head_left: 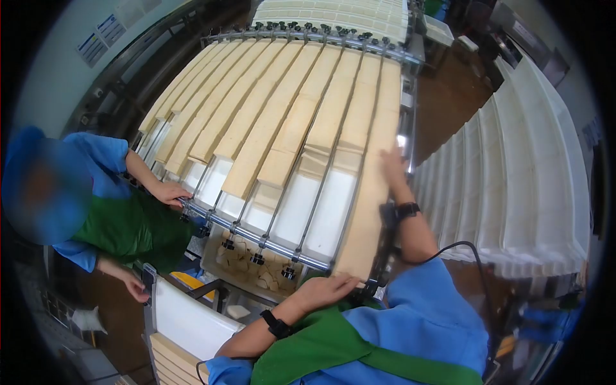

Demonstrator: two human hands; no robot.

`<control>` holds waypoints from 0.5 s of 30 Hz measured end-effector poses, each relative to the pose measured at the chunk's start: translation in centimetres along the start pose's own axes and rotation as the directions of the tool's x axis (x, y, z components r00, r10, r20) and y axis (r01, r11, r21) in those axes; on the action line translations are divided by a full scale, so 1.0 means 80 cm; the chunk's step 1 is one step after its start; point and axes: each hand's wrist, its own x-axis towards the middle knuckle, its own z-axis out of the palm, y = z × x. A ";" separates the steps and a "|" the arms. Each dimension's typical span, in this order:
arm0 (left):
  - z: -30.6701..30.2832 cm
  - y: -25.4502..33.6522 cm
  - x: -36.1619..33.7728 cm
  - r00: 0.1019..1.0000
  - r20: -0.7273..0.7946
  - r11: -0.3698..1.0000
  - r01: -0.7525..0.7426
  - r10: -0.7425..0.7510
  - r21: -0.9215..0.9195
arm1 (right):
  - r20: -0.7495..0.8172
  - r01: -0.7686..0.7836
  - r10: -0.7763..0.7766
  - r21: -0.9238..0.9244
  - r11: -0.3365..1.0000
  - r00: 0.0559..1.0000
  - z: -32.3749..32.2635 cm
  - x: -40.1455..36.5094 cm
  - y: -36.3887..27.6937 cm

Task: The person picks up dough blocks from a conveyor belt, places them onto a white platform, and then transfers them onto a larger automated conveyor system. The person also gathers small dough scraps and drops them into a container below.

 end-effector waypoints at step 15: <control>0.032 -0.023 0.016 0.997 -0.054 0.997 0.055 -0.052 0.053 | 0.011 -0.159 0.161 -0.072 0.985 0.987 -0.038 -0.031 -0.080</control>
